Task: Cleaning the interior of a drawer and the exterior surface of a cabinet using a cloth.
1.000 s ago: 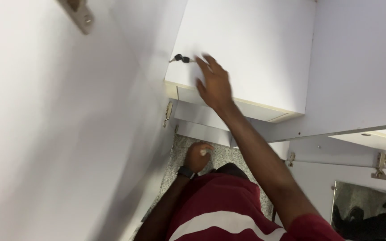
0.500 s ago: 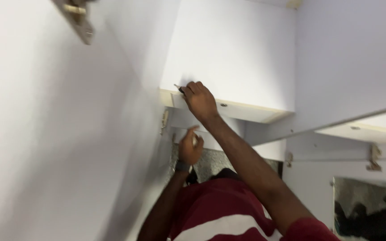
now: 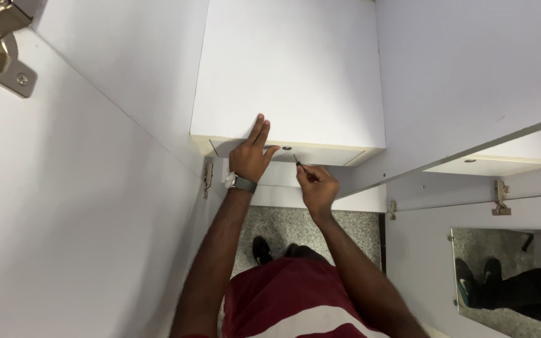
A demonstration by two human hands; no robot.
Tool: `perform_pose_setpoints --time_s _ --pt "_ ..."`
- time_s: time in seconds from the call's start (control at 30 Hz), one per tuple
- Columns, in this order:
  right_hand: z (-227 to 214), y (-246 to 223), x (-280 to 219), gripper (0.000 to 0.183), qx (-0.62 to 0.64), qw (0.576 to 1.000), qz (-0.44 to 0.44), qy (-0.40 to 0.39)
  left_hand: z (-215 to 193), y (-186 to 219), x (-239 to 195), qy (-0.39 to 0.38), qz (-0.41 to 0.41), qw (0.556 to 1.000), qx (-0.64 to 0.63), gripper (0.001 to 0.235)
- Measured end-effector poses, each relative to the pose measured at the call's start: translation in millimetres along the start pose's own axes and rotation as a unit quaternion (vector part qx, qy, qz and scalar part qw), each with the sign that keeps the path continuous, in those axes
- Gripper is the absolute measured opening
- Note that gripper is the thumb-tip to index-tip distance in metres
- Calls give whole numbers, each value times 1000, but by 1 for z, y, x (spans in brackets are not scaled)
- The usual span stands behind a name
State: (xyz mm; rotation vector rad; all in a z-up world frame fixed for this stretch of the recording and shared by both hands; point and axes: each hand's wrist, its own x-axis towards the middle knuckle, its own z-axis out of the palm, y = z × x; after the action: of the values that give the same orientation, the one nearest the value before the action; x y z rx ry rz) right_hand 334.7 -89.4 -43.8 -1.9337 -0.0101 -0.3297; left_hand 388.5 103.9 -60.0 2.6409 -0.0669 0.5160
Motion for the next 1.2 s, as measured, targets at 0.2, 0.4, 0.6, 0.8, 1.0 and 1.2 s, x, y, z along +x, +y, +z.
perform_pose_setpoints --time_s 0.2,0.4,0.6,0.8,1.0,1.2 --pt "23 -14 7 14 -79 991 -105 8 6 0 -2 42 -22 999 6 78" --pt "34 -10 -3 10 -186 964 -175 74 3 5 -2 65 -49 996 -31 74" --pt "39 -14 -5 10 -139 970 -183 84 -4 7 0 41 -55 997 -44 74" --pt "46 -6 -5 13 -164 971 -156 84 1 4 -1 50 -57 995 -60 73" --pt "57 -1 -9 15 -171 973 -134 76 8 1 -3 53 -52 996 -54 73" --pt "59 1 -12 18 -180 971 -128 88 6 3 -3 46 -63 996 -49 74"
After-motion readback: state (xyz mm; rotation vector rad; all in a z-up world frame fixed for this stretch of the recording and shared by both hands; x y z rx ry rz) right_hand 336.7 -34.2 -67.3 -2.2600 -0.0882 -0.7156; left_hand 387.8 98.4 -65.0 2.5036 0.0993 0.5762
